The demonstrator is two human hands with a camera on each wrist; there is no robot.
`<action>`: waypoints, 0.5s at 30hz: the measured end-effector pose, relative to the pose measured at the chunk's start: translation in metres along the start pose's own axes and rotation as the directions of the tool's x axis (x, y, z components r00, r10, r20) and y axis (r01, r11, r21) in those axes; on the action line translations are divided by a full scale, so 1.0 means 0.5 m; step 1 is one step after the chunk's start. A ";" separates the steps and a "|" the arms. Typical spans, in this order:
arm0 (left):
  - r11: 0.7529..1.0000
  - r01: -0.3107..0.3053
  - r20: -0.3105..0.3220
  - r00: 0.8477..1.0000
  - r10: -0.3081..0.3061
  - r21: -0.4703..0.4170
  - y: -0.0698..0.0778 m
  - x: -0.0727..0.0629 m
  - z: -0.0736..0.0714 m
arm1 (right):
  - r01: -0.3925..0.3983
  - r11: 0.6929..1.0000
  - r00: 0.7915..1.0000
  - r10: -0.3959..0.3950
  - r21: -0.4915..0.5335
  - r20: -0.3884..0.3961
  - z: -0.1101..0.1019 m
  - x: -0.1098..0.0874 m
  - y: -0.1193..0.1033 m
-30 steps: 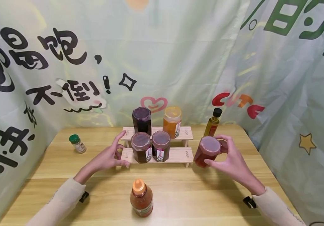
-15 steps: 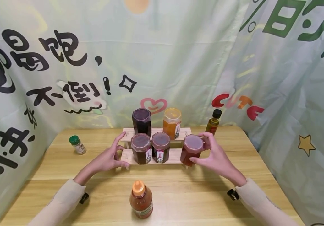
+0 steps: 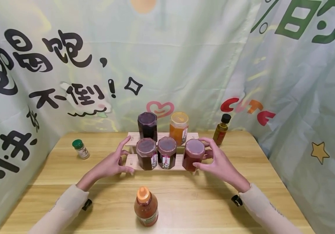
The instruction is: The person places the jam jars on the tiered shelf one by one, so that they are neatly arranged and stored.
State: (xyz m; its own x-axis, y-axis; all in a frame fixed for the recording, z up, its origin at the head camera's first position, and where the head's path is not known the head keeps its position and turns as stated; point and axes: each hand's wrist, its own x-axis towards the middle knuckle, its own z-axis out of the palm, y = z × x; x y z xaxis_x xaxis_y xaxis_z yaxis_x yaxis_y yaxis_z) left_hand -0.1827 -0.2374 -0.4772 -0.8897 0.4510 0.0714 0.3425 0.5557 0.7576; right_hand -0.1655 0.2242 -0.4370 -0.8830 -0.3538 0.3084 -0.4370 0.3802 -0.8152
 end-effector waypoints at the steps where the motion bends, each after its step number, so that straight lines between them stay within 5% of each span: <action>1: 1.000 0.003 -0.001 1.000 -0.003 0.000 0.001 -0.003 -0.001 | -0.002 1.000 1.000 0.002 0.010 0.006 0.002 0.002 0.001; 15: 1.000 0.013 0.010 1.000 -0.013 -0.004 0.007 -0.006 0.002 | 0.057 0.994 0.998 -0.056 -0.096 0.021 0.007 0.007 0.008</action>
